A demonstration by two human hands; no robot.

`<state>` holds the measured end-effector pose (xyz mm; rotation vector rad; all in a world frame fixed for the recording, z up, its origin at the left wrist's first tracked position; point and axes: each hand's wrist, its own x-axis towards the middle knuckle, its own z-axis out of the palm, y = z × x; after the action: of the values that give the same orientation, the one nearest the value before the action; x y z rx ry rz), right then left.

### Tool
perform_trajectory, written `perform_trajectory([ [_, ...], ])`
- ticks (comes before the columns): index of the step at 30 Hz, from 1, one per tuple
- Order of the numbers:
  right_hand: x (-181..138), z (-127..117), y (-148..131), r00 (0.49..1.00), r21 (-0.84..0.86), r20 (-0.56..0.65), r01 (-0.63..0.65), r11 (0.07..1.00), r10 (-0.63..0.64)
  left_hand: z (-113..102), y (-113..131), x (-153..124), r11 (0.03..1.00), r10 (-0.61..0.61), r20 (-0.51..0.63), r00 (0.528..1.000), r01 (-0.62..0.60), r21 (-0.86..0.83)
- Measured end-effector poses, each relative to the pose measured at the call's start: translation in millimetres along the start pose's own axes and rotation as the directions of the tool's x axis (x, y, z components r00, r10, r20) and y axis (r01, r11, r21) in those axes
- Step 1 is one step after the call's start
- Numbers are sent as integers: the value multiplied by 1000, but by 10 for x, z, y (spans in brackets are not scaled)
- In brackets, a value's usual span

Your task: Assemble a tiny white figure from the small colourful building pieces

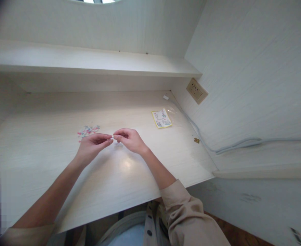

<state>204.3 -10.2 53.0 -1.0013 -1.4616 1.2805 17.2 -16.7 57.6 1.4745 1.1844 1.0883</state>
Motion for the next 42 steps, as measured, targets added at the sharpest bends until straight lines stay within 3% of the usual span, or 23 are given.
perform_trajectory([
  [42, -90, -10, 77, 998, 35, -58, -38, 999, 40, -26, 30, -42, 998, 35, 23, 999, -36, 54],
])
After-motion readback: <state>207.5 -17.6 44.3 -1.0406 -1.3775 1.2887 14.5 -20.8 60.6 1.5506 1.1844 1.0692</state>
